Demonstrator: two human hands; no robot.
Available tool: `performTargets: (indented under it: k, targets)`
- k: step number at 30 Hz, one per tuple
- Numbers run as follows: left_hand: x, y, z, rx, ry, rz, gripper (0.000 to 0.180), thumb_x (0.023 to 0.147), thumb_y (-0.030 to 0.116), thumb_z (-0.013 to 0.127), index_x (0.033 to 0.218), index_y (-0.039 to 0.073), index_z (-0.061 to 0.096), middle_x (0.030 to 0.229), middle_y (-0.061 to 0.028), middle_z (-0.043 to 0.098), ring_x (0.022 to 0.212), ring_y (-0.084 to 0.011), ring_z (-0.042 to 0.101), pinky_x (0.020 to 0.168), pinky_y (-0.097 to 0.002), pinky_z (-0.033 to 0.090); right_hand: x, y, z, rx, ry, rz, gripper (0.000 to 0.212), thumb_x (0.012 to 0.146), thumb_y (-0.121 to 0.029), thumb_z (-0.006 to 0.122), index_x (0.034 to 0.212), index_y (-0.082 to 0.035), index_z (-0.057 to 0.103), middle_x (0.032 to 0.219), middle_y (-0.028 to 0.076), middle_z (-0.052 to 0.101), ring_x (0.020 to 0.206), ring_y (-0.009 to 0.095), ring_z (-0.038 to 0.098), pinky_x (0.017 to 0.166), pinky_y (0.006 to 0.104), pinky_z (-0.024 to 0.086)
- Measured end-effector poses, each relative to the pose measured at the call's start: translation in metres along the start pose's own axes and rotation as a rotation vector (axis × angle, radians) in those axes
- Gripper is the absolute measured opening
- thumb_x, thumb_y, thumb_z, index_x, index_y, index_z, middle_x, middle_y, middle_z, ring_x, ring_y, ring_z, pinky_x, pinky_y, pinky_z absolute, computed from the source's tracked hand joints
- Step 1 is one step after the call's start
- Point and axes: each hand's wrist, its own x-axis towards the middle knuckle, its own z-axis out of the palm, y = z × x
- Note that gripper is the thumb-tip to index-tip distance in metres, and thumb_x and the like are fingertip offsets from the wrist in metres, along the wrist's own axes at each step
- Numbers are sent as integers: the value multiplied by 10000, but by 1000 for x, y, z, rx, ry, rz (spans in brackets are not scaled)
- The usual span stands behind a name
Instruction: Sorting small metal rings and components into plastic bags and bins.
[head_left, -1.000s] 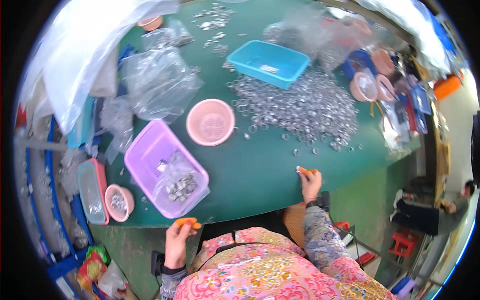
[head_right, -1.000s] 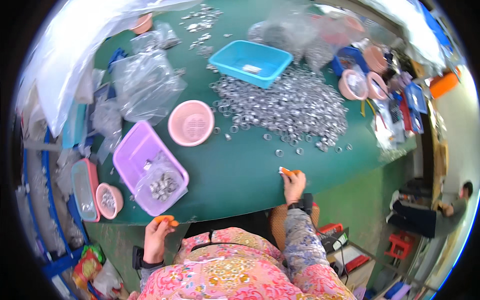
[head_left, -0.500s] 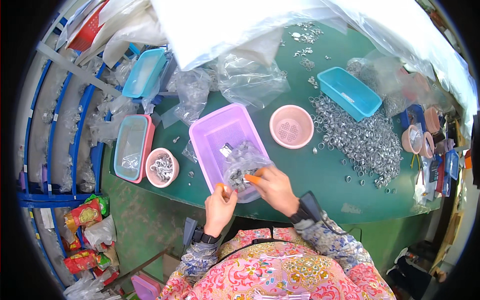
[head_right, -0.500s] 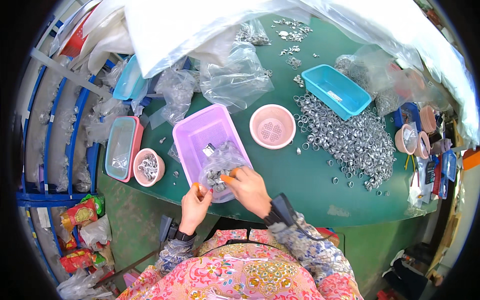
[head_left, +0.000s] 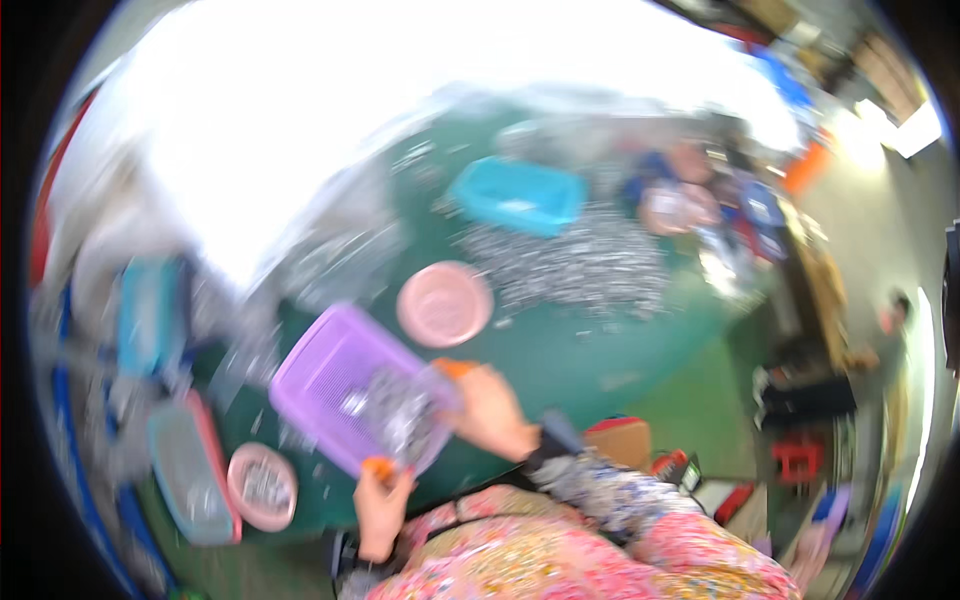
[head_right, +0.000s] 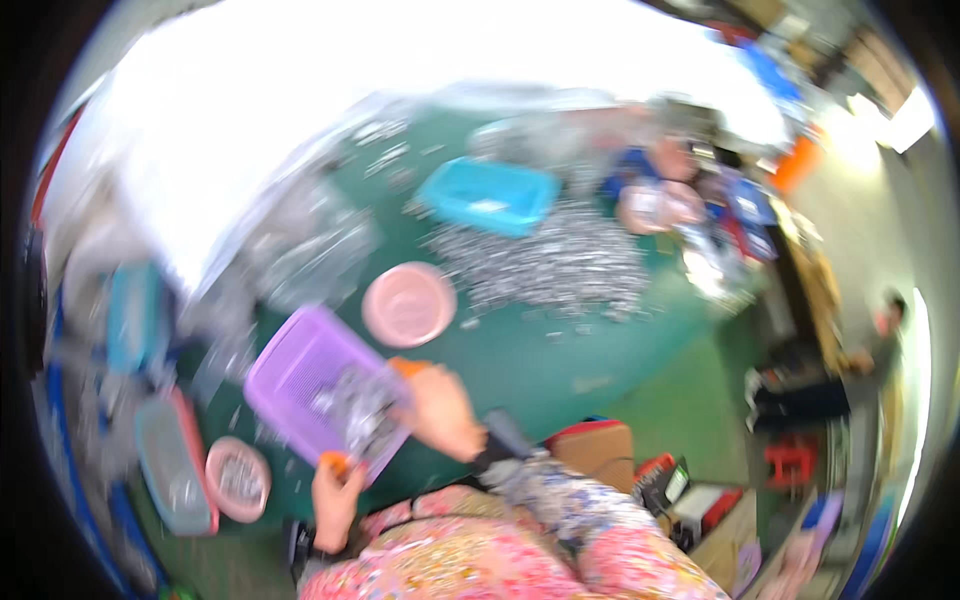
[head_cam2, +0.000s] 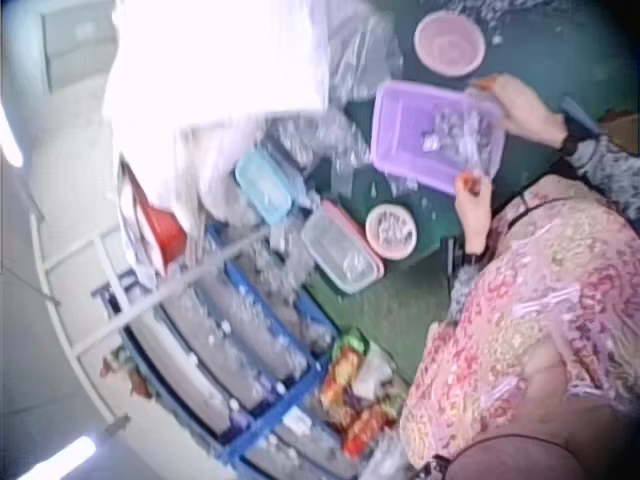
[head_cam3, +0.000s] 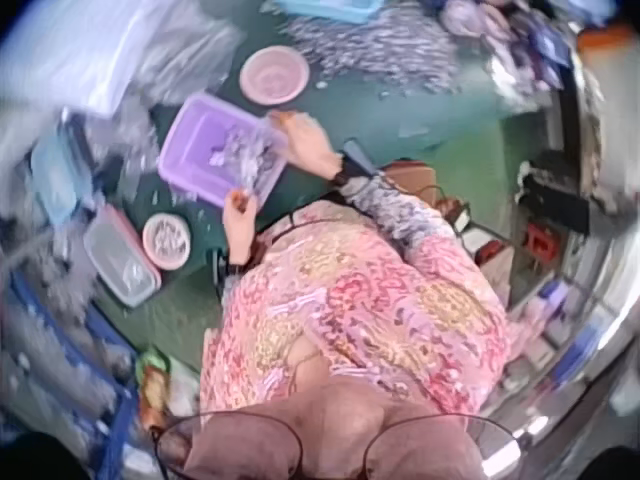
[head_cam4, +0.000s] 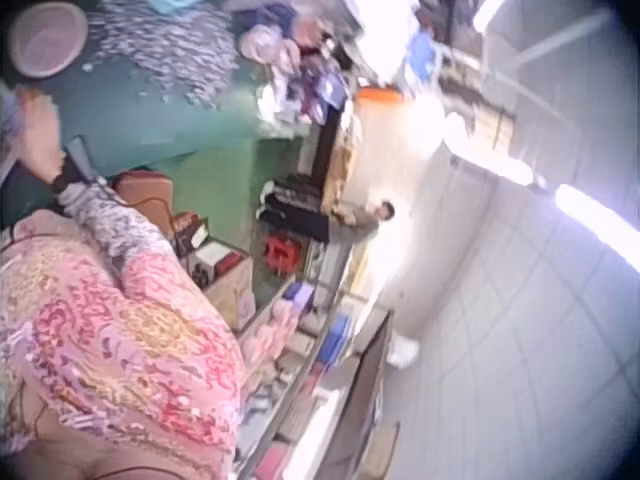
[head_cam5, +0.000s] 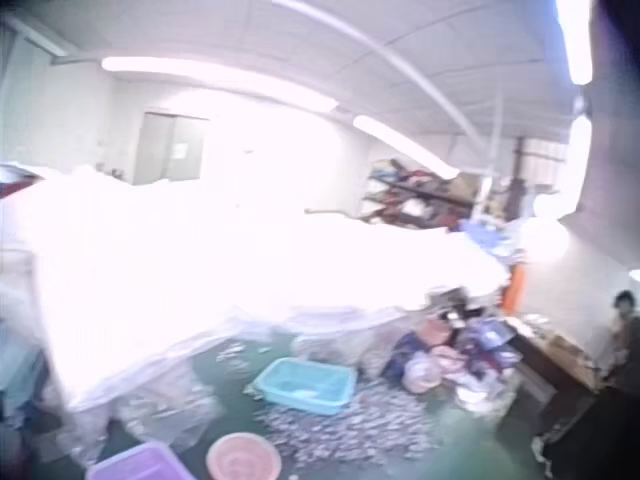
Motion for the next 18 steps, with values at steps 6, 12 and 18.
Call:
performTargets:
  k: [6, 12, 18]
  targets:
    - [18, -30, -8, -24, -167, 42, 290, 919, 86, 610, 1178, 14, 503, 994, -75, 611, 856, -161, 581, 726, -276, 473, 9, 20, 35, 42, -107, 369, 707, 704, -324, 769, 1330, -235, 453, 1073, 192, 598, 897, 375, 638, 750, 462, 527]
    - [14, 22, -39, -288, -2, 20, 187, 905, 52, 582, 1065, 24, 488, 903, -60, 521, 777, -153, 522, 657, -290, 440, 26, -14, 54, 368, 146, 157, 231, 772, -168, 602, 982, -138, 693, 952, 118, 697, 856, 346, 653, 786, 436, 506]
    - [11, 68, -80, -64, 121, 515, 109, 940, 96, 520, 1017, 20, 509, 912, -102, 504, 755, -179, 506, 623, -293, 407, 9, -62, -2, 841, 260, 35, 197, 710, -68, 550, 855, -56, 683, 866, 127, 710, 877, 307, 673, 778, 396, 509]
